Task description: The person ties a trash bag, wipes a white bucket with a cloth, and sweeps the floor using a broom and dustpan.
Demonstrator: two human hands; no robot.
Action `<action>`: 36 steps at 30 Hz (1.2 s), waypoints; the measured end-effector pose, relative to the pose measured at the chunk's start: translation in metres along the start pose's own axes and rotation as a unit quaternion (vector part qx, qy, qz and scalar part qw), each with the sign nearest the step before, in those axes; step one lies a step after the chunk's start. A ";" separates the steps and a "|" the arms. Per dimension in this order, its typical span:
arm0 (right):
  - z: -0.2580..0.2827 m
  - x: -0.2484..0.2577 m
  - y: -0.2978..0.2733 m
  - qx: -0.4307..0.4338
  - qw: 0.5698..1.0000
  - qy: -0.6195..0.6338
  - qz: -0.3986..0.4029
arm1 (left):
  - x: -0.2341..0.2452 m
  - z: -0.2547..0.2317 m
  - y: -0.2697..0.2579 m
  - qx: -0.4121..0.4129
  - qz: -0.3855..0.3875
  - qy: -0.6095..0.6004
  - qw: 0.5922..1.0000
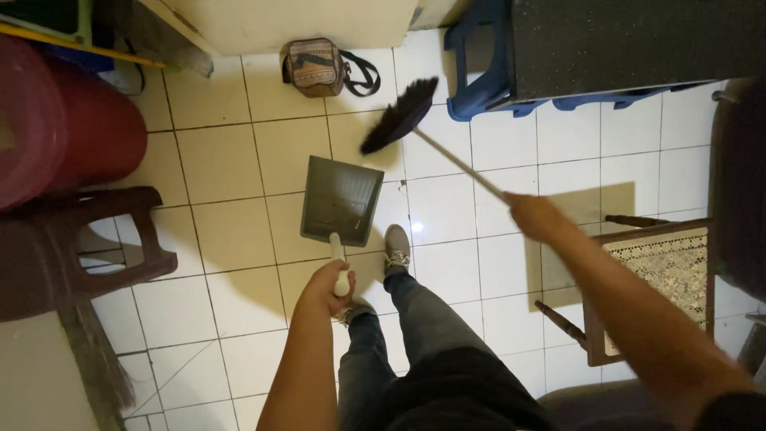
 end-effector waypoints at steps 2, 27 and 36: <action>0.014 0.074 -0.042 -0.092 0.989 0.114 0.019 | 0.003 -0.001 0.000 0.004 -0.039 0.012 0.999; 0.048 -0.056 -0.105 -0.176 0.856 0.482 0.059 | 0.079 0.054 0.016 -0.035 -0.025 -0.050 0.998; -0.023 0.044 -0.107 -0.167 0.971 0.165 0.034 | 0.113 0.071 0.037 -0.031 -0.010 -0.127 0.991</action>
Point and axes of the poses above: each hand's wrist, its own y-axis towards the middle knuckle, its own x-axis out of the back of the hand, z = x × y, the point moved 5 cm from there along y, towards the middle knuckle, and after that the axes turned 14 degrees about x, right-handed, at the moved point
